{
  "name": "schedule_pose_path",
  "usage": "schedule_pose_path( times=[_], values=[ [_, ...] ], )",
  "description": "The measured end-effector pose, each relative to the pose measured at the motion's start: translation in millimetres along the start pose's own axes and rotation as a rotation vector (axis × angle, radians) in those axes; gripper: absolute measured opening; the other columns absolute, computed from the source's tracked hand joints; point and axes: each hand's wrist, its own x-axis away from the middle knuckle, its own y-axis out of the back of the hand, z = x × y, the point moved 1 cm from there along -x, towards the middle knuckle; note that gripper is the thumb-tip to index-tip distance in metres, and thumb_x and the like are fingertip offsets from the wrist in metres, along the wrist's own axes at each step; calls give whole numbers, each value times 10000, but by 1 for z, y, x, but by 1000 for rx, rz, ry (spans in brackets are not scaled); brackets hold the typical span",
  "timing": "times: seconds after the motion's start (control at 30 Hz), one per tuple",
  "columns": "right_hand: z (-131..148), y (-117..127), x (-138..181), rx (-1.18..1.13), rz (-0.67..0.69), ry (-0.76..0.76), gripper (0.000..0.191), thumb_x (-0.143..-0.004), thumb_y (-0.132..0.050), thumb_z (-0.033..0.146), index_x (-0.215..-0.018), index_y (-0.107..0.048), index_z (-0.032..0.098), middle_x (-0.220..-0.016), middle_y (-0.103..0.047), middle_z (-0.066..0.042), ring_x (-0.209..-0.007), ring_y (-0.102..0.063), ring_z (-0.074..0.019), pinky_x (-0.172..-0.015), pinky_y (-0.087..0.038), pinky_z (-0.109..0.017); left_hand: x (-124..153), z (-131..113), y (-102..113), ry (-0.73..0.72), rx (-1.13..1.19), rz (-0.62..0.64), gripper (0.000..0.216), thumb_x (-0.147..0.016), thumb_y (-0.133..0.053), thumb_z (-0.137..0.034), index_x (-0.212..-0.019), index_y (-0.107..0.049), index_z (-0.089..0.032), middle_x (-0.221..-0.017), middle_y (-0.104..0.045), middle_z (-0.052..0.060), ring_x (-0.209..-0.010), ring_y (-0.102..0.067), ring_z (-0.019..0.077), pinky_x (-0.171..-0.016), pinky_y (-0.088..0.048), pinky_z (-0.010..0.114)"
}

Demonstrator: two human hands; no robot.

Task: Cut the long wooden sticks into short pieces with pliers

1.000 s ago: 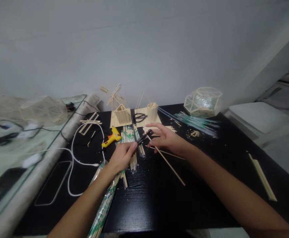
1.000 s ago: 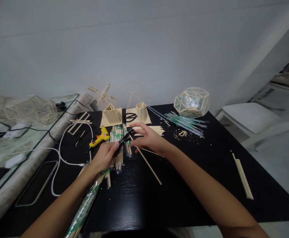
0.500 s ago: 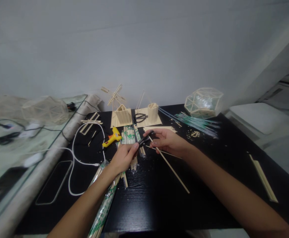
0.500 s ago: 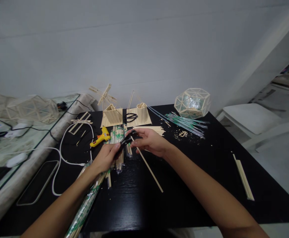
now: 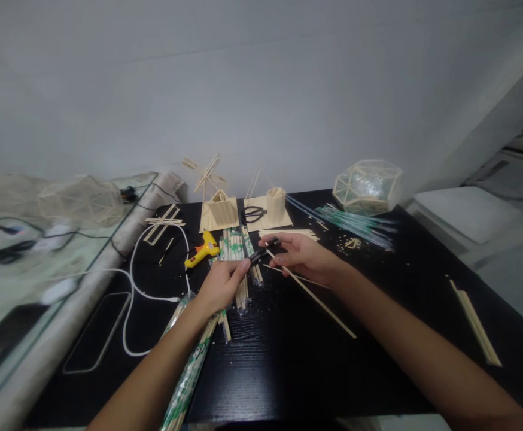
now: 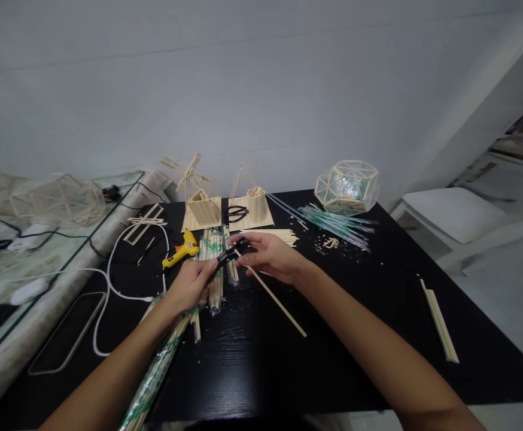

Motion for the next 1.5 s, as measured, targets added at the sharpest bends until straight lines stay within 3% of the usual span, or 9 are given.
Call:
schedule_pose_path(
  times=[0.17,0.43,0.53,0.73,0.87,1.03,1.17,1.33,1.5],
  values=[
    [8,4,4,5,44,57,584,-732,-868,123,-1278,-683,216,-1496,-476,-124,-832,-699,-104,-535,-591,-138,-2,6,-2,-1,-46,13,616,-1007,-334,-585,-536,-437,-202,-523,-492,-3,-534,-428,142,-593,-287,299],
    [17,10,4,73,-41,69,594,-724,-865,132,-1281,-696,249,-1493,-524,-109,-868,-720,-129,-571,-625,-158,-4,7,-2,72,-86,-30,632,-1001,-305,-622,-531,-402,-211,-513,-485,2,-525,-440,147,-582,-269,308],
    [35,35,5,194,-295,139,544,-694,-861,85,-1200,-733,239,-1492,-536,-105,-925,-739,-168,-655,-660,-199,-4,8,-3,78,-98,-25,636,-1000,-302,-629,-527,-392,-213,-505,-473,-1,-521,-442,147,-585,-274,306],
    [78,136,27,303,-1078,509,511,-646,-802,7,-1109,-706,201,-1426,-571,-118,-993,-756,-257,-770,-691,-336,-5,11,-6,73,-89,-13,630,-1002,-318,-627,-549,-430,-203,-519,-486,-1,-544,-469,153,-601,-285,299],
    [86,177,40,257,-1293,586,596,-618,-749,-53,-1166,-659,163,-1471,-515,-154,-1017,-751,-267,-795,-681,-351,-6,10,-7,63,-73,-2,620,-1006,-330,-605,-549,-440,-201,-529,-508,4,-559,-485,156,-623,-299,300],
    [80,182,39,256,-1278,582,702,-601,-746,-58,-1244,-616,192,-1459,-514,-163,-1081,-725,-282,-803,-677,-384,-6,11,-8,76,-98,-1,616,-999,-345,-605,-540,-430,-203,-518,-488,2,-550,-471,157,-618,-299,301],
    [80,170,34,347,-1211,629,561,-612,-832,39,-1119,-632,169,-1309,-592,-168,-1103,-706,-321,-813,-671,-447,-5,10,-7,72,-102,-8,614,-999,-346,-599,-542,-448,-202,-526,-486,-1,-561,-473,156,-616,-300,298],
    [74,136,25,401,-1010,593,357,-641,-864,142,-924,-652,185,-1016,-685,-102,-941,-746,-277,-852,-658,-464,-5,9,-5,80,-110,-39,617,-996,-341,-612,-549,-457,-203,-532,-498,1,-565,-484,159,-607,-300,292],
    [54,93,11,441,-807,395,412,-606,-892,131,-957,-683,185,-1029,-688,-77,-780,-749,-207,-827,-664,-430,-5,11,-4,84,-120,-51,618,-995,-349,-614,-552,-466,-199,-535,-505,1,-548,-470,151,-604,-291,291]
  ],
)
